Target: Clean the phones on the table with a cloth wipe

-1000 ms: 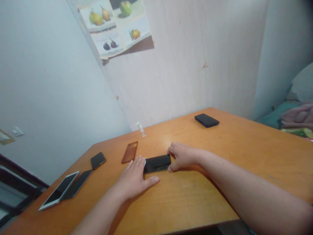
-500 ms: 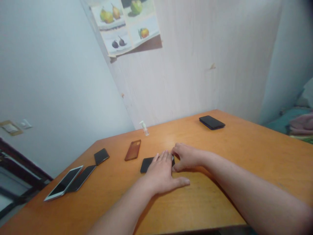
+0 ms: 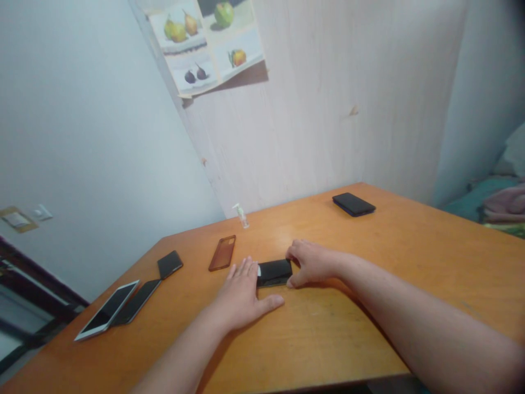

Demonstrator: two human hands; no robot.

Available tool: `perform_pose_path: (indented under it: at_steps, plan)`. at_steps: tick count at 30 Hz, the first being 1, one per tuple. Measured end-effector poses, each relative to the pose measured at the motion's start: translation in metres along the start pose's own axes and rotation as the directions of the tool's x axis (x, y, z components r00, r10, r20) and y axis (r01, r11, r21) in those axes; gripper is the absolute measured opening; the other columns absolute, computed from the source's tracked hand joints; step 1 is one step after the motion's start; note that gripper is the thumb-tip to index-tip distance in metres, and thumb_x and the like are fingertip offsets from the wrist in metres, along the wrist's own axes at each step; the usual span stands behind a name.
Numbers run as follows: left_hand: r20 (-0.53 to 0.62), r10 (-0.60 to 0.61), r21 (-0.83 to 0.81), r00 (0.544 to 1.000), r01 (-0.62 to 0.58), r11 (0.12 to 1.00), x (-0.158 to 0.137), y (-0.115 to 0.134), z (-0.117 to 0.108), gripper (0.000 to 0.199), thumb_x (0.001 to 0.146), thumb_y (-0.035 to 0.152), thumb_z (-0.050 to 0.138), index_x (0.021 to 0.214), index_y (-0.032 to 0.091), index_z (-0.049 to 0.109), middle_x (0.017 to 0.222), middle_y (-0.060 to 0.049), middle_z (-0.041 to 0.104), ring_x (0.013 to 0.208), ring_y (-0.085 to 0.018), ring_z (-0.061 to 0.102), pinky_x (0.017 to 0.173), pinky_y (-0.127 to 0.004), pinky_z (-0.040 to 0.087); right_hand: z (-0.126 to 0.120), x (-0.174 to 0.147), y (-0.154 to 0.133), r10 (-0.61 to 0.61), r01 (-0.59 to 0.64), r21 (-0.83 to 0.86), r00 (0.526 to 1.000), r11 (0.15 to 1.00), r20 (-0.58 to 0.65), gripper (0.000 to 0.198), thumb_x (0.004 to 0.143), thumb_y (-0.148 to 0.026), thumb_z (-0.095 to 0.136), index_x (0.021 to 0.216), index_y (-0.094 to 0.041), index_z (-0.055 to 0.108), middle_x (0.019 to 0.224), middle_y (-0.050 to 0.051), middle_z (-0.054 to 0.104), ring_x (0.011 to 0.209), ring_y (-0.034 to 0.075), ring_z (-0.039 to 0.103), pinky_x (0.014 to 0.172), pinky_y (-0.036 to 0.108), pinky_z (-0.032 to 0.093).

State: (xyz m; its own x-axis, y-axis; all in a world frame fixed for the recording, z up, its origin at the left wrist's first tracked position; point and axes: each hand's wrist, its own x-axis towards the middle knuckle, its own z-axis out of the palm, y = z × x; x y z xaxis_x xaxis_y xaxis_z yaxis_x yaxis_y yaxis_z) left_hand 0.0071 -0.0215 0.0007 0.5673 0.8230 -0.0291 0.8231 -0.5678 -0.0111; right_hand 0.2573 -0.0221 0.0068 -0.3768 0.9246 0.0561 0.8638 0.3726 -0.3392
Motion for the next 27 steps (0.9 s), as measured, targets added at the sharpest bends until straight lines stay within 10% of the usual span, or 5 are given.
perform_pose_path:
  at_steps: [9,20,27]
  plan:
    - [-0.039,0.183,-0.119,0.982,-0.187,0.975,0.020,0.068,0.000,0.122,0.066,0.092,0.038,0.154,0.010,0.016,0.160,-0.018,0.017,0.147,-0.035,0.014,0.120,-0.051,0.012,0.011,0.003,0.005,-0.045,0.042,-0.052,0.998,0.998,-0.051,0.042,0.063,-0.050,0.069,0.089,-0.017,0.067,0.091,0.008,0.060,0.081,0.022,0.057,0.069,0.030,0.043]
    - [-0.011,-0.046,0.018,0.999,0.046,0.999,-0.022,-0.009,0.003,0.099,0.081,0.080,0.032,0.152,0.012,0.026,0.159,-0.017,0.019,0.148,-0.032,0.011,0.118,-0.053,0.012,0.002,0.002,0.002,-0.018,0.018,-0.002,1.000,1.000,-0.004,0.065,0.059,-0.065,0.072,0.104,-0.018,0.068,0.101,0.011,0.060,0.092,0.028,0.057,0.073,0.034,0.047]
    - [0.002,0.003,-0.002,1.000,-0.003,1.000,-0.013,0.011,0.001,0.107,0.076,0.085,0.034,0.151,0.009,0.029,0.158,-0.020,0.019,0.148,-0.035,0.009,0.119,-0.053,0.011,0.002,0.002,0.002,-0.014,0.014,-0.020,1.000,1.000,-0.002,0.061,0.059,-0.066,0.071,0.097,-0.018,0.069,0.100,0.011,0.060,0.092,0.028,0.057,0.071,0.033,0.046]
